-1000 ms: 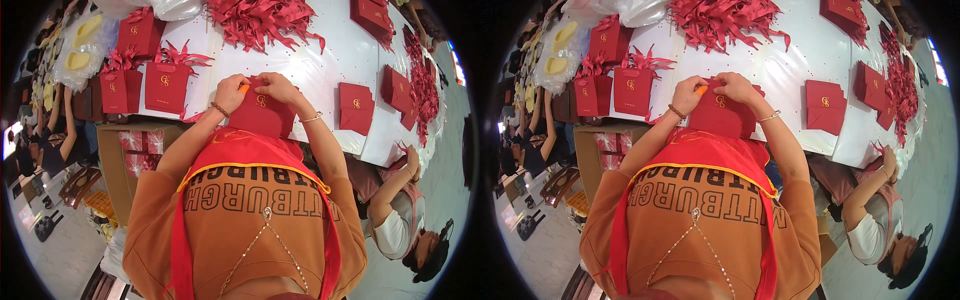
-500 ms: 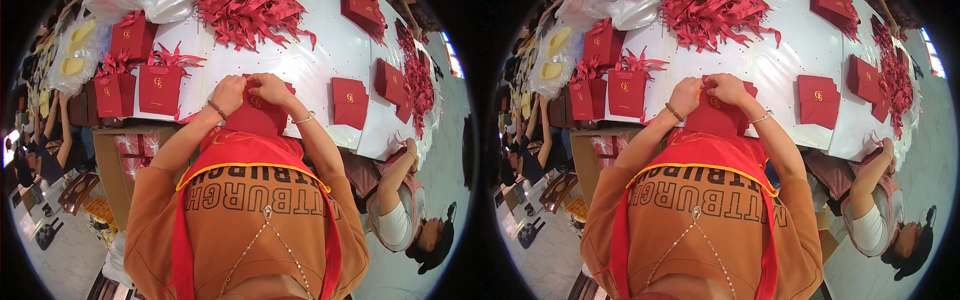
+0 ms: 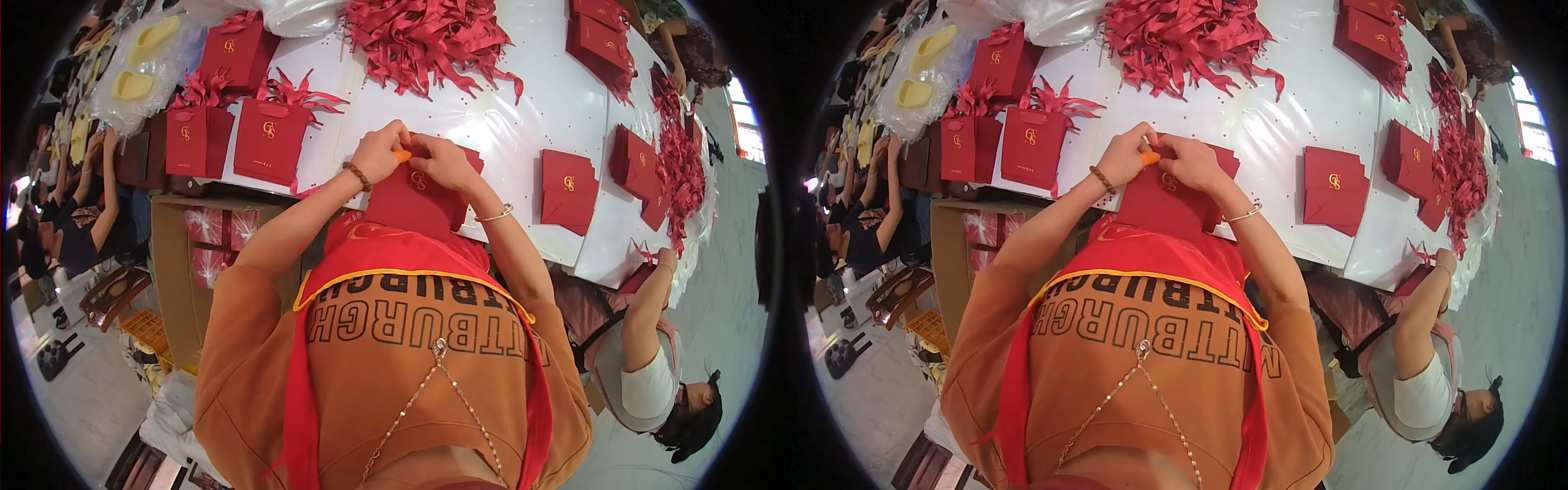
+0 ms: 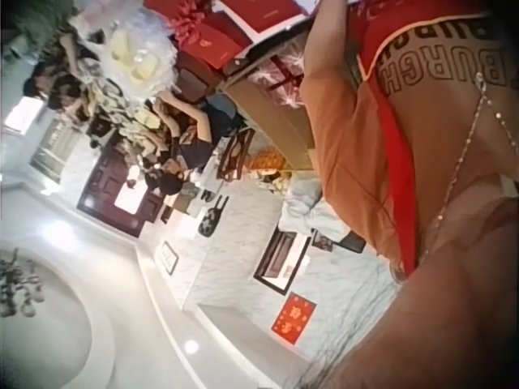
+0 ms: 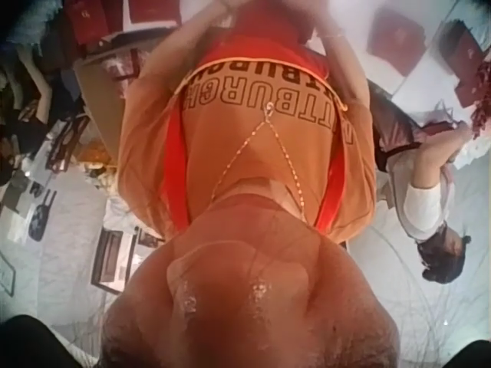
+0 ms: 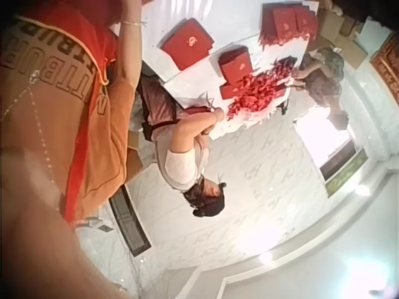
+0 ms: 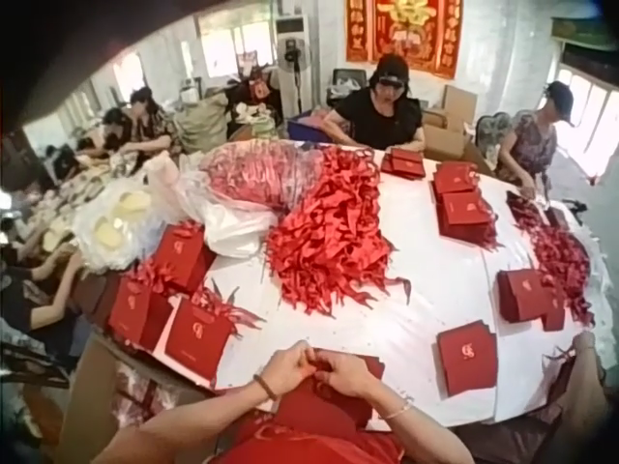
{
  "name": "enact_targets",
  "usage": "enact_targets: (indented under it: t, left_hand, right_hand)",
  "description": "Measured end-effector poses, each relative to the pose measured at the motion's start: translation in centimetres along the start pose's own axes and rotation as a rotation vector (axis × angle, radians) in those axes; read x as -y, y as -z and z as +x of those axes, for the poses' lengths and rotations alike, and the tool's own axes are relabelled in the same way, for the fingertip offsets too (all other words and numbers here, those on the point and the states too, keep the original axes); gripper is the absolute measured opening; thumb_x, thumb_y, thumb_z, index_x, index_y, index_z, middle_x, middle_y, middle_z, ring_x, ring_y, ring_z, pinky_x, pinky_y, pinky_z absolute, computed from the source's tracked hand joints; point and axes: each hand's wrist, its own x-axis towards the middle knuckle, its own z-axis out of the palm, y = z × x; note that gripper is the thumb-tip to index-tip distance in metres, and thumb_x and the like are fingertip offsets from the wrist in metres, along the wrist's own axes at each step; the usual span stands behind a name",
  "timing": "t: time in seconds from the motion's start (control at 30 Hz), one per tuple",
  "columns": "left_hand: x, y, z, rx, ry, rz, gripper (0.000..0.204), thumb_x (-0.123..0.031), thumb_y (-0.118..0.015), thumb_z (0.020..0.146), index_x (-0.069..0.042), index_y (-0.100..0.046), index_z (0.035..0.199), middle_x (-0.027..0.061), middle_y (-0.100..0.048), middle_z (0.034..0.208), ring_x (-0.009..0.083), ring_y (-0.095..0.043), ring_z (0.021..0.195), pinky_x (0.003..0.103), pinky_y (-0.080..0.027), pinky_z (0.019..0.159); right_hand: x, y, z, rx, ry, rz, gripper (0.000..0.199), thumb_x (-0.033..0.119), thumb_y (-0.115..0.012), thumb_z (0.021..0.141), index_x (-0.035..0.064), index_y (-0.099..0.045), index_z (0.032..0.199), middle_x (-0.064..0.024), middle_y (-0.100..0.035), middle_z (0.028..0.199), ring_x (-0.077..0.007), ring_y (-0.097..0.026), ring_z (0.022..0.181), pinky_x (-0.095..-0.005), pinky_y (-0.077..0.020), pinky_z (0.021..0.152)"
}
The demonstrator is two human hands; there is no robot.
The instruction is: Tying red ribbons onto small red gift boxes or envelopes.
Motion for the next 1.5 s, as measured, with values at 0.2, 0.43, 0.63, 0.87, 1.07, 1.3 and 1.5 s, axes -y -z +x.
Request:
enact_targets:
  t: [0.2,0.43,0.63,0.87,1.07,1.3,1.5]
  left_hand:
    - [0.9,2.6,0.4,-0.103,-0.096,0.207,0.020,-0.021,-0.060,0.075,-0.003,-0.062,0.083,0.0125,-0.061,0.067,0.0242,-0.058,0.065,0.033,-0.045,0.062]
    - [3.9,5.3,4.8,0.434,-0.014,0.227,0.026,-0.025,-0.058,0.077,-0.001,-0.065,0.086,0.0068,-0.061,0.076,0.0114,-0.054,0.073,0.026,-0.043,0.064]
    - [0.8,6.7,5.4,0.881,0.267,0.023,0.029,-0.021,-0.056,0.077,-0.007,-0.062,0.102,0.0000,-0.059,0.093,0.0111,-0.052,0.087,0.031,-0.048,0.067]
    - [1.8,5.9,6.7,1.027,0.346,-0.126,0.024,-0.011,-0.058,0.075,-0.007,-0.063,0.098,-0.0008,-0.061,0.086,0.0100,-0.055,0.081,0.034,-0.051,0.067]
    - [2.8,4.0,5.8,0.742,0.196,-0.326,0.012,-0.008,-0.058,0.071,-0.008,-0.066,0.079,-0.0062,-0.056,0.070,0.0036,-0.048,0.061,0.018,-0.037,0.053]
    - [1.2,3.2,6.4,0.461,0.335,-0.542,0.008,-0.014,-0.055,0.081,-0.007,-0.060,0.084,-0.0001,-0.058,0.080,0.0075,-0.054,0.067,0.020,-0.042,0.056]
    - [-0.5,3.6,4.6,0.375,0.381,-0.399,0.033,-0.034,-0.043,0.091,-0.015,-0.044,0.117,0.0005,-0.054,0.083,0.0055,-0.051,0.069,0.019,-0.035,0.053]
  right_hand:
    - [1.5,0.4,0.5,-0.010,0.135,-0.259,0.031,0.024,-0.062,0.074,0.0138,-0.057,0.103,-0.0109,-0.063,0.085,-0.0310,-0.059,0.080,-0.0407,-0.0453,0.074]
    - [1.7,0.6,0.9,-0.013,0.357,-0.259,0.025,0.020,-0.063,0.072,0.0141,-0.054,0.095,-0.0070,-0.064,0.078,-0.0271,-0.061,0.074,-0.0381,-0.0461,0.067]
    - [3.0,0.8,-0.4,-0.053,0.414,-0.313,0.023,0.013,-0.064,0.070,0.0106,-0.055,0.090,-0.0086,-0.063,0.078,-0.0278,-0.060,0.071,-0.0379,-0.0469,0.063]
    - [3.0,0.3,-1.0,-0.108,0.471,-0.401,0.039,0.016,-0.061,0.071,0.0142,-0.048,0.108,-0.0134,-0.058,0.072,-0.0344,-0.056,0.067,-0.0441,-0.0445,0.060]
    - [2.6,1.2,-1.0,-0.115,0.337,-0.210,0.025,0.016,-0.062,0.072,0.0113,-0.052,0.094,-0.0107,-0.062,0.075,-0.0312,-0.059,0.066,-0.0397,-0.0461,0.061]
    - [3.2,1.4,-1.3,-0.057,0.312,-0.149,0.023,0.018,-0.063,0.073,0.0113,-0.052,0.092,-0.0063,-0.063,0.082,-0.0272,-0.060,0.075,-0.0367,-0.0460,0.064]
    - [3.2,1.1,-0.9,0.046,0.124,-0.264,0.030,0.021,-0.062,0.075,0.0146,-0.058,0.103,-0.0070,-0.064,0.086,-0.0265,-0.061,0.080,-0.0371,-0.0468,0.068]
